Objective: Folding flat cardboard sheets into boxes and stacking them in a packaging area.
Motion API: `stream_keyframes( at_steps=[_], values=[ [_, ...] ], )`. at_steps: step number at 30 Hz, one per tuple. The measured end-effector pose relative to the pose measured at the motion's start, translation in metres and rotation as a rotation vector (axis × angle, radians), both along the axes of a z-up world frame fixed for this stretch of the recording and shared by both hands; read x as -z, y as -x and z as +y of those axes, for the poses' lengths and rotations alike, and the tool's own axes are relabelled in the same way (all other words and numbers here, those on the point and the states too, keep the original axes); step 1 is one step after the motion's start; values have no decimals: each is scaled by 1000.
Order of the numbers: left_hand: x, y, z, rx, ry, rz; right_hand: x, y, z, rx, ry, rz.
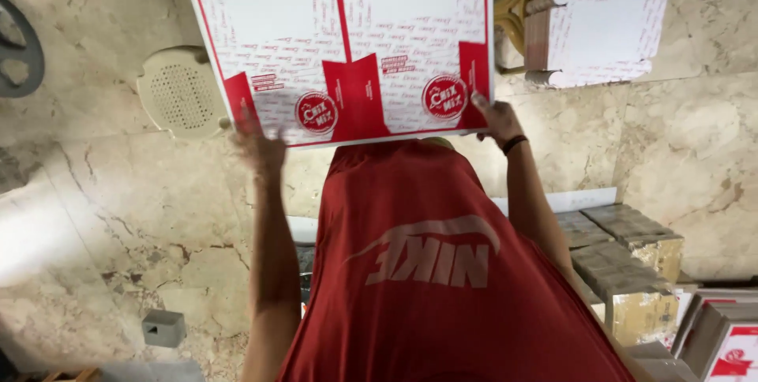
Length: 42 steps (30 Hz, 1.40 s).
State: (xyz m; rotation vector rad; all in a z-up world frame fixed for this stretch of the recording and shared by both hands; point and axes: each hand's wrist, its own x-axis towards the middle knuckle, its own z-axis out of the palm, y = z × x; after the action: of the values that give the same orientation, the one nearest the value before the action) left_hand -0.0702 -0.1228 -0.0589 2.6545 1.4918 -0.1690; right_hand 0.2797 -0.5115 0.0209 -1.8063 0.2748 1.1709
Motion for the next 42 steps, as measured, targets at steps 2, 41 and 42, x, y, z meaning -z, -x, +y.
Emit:
stream_keyframes(
  at_steps=[2, 41, 42],
  values=[
    [-43, -98, -49, 28, 272, -184, -7, 7, 1, -29, -26, 19],
    [-20, -435, -168, 230, 625, -29, -10, -107, 91, 309, 120, 312],
    [-18, -430, -171, 249, 587, -8, -11, -104, 90, 341, 118, 330]
  ],
)
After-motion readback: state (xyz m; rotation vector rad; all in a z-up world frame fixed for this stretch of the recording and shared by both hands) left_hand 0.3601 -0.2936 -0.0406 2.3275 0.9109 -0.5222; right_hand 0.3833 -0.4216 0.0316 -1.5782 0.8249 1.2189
